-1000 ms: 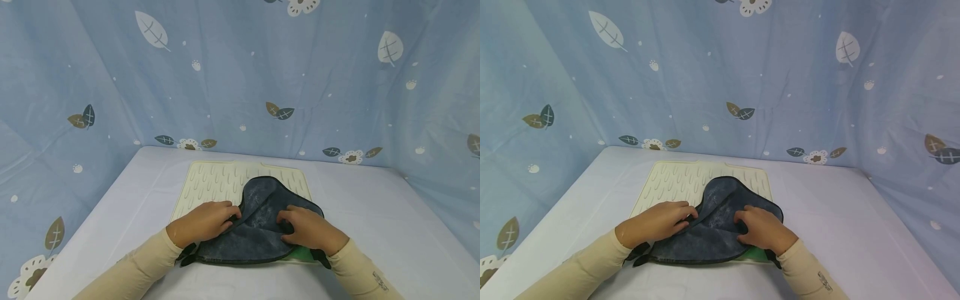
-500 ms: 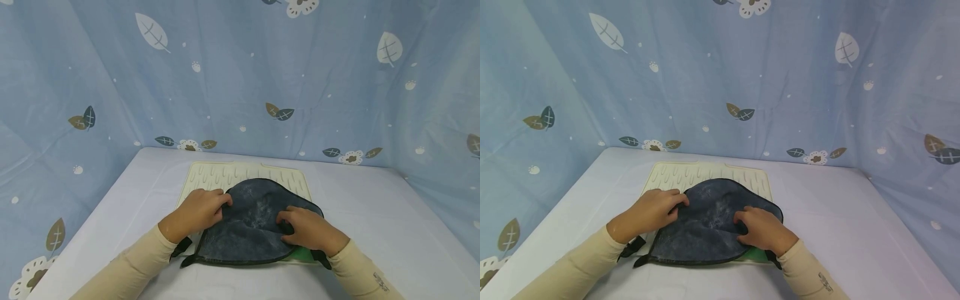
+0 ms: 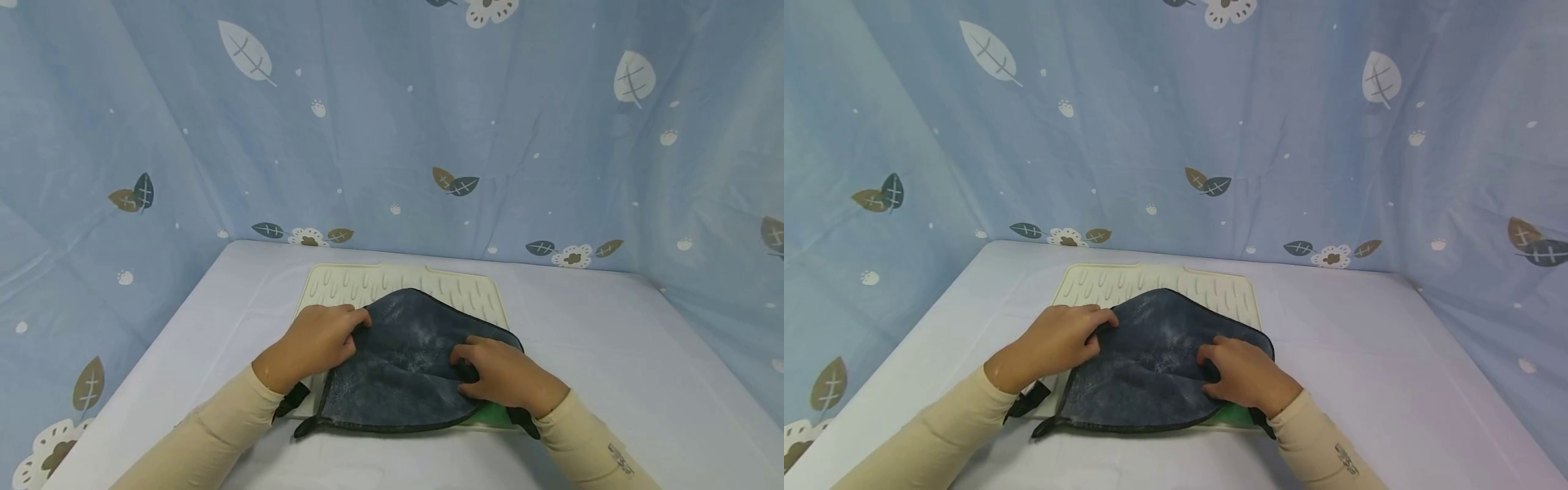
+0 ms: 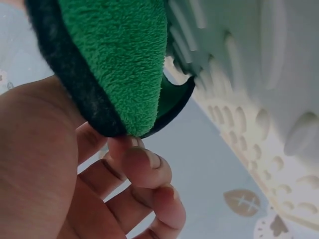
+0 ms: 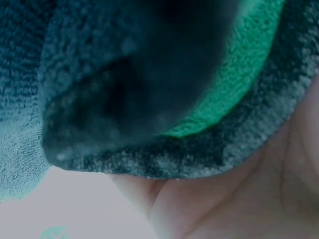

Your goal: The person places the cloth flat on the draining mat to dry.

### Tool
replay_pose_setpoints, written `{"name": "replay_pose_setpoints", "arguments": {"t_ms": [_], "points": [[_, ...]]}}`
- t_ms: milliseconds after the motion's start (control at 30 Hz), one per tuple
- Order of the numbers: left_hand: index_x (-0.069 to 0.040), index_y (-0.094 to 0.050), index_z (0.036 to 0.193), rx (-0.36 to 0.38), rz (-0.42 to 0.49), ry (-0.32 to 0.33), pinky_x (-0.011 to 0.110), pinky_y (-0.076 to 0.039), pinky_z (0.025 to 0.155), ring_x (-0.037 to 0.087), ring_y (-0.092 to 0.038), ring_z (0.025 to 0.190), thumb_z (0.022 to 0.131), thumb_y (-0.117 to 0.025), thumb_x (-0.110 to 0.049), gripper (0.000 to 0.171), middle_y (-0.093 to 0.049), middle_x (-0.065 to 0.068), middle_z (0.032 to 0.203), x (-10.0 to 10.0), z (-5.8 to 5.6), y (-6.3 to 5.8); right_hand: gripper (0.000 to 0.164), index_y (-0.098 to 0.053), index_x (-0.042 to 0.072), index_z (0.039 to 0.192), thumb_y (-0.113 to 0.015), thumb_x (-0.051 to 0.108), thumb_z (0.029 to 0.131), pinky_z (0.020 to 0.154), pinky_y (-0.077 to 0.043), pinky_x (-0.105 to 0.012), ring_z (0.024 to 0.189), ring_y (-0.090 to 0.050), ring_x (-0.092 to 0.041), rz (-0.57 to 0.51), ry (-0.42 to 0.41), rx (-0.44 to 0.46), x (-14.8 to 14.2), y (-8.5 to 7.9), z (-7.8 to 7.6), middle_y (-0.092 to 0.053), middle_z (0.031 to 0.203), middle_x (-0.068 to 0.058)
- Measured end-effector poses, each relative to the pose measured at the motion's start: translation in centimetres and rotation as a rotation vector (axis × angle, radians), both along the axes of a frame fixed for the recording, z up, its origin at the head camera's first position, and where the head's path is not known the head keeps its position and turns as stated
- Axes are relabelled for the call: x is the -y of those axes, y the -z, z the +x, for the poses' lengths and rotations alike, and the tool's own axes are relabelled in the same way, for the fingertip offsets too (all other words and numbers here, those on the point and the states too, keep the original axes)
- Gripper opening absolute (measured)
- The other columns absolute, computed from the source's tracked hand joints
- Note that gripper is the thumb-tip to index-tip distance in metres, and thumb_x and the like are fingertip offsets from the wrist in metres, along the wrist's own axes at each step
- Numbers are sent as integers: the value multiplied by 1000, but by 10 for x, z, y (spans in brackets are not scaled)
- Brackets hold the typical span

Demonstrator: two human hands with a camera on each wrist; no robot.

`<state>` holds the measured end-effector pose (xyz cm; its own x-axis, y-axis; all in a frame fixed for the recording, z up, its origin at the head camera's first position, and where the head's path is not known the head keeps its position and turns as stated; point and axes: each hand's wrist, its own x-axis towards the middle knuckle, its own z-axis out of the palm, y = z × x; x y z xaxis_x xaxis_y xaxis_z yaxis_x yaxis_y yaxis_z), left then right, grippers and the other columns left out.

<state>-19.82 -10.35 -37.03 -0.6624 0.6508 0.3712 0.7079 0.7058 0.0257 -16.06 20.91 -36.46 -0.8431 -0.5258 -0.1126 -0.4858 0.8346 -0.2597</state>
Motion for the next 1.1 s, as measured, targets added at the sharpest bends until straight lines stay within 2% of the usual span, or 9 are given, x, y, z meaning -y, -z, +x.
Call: {"name": "replay_pose_setpoints", "arguments": {"t_ms": [100, 267, 433, 633, 800, 933, 1100], "points": [[-14, -70, 110, 18, -13, -16, 21, -13, 47, 4, -21, 47, 79, -65, 5, 37, -66, -2, 80, 0, 0, 1, 34, -69, 16, 111, -83, 24, 81, 62, -44, -30, 68, -47, -5, -1, -1, 3, 0, 0, 0, -61, 98, 3], [-11, -63, 130, 60, -56, -42, 21, -15, 46, 5, -26, 47, 80, -65, 3, 52, -63, -2, 73, 0, 0, 3, 34, -70, 15, 111, -83, 24, 81, 63, -45, -29, 68, -47, -5, 0, -11, -5, 0, 0, -1, -62, 98, 3], [-8, -57, 139, 141, -96, -69, 22, -19, 44, 7, -32, 48, 81, -64, 3, 59, -61, -1, 70, 0, 1, 5, 34, -70, 15, 111, -83, 23, 81, 64, -45, -30, 68, -48, -5, -4, -11, 1, 1, 0, -1, -61, 98, 3], [-6, -63, 132, 264, -127, -105, 27, -33, 45, 11, -49, 55, 85, -69, -1, 48, -72, 7, 89, 0, 2, 5, 34, -70, 15, 111, -83, 23, 81, 63, -45, -30, 69, -47, -5, -9, -20, -6, 1, 1, -2, -62, 98, 2], [-8, -64, 130, 313, -138, -113, 31, -42, 48, 17, -59, 64, 86, -68, -1, 45, -71, 12, 104, -1, 3, 6, 34, -70, 15, 111, -83, 24, 81, 63, -44, -29, 68, -46, -5, -9, -23, -10, 1, 1, -1, -61, 98, 3], [-9, -66, 129, 294, -144, -69, 33, -50, 56, 20, -63, 72, 88, -65, 1, 42, -66, 13, 108, -1, 1, 9, 34, -70, 16, 110, -84, 24, 81, 63, -44, -29, 69, -47, -5, -8, -20, -9, 1, 1, -1, -61, 97, 3], [-8, -63, 134, 256, -133, -15, 41, -57, 80, 27, -69, 99, 91, -62, 3, 44, -63, 14, 126, -2, 0, 11, 34, -70, 16, 110, -84, 24, 81, 63, -44, -29, 69, -47, -5, -3, -17, -9, 1, 1, -1, -61, 96, 3]]}}
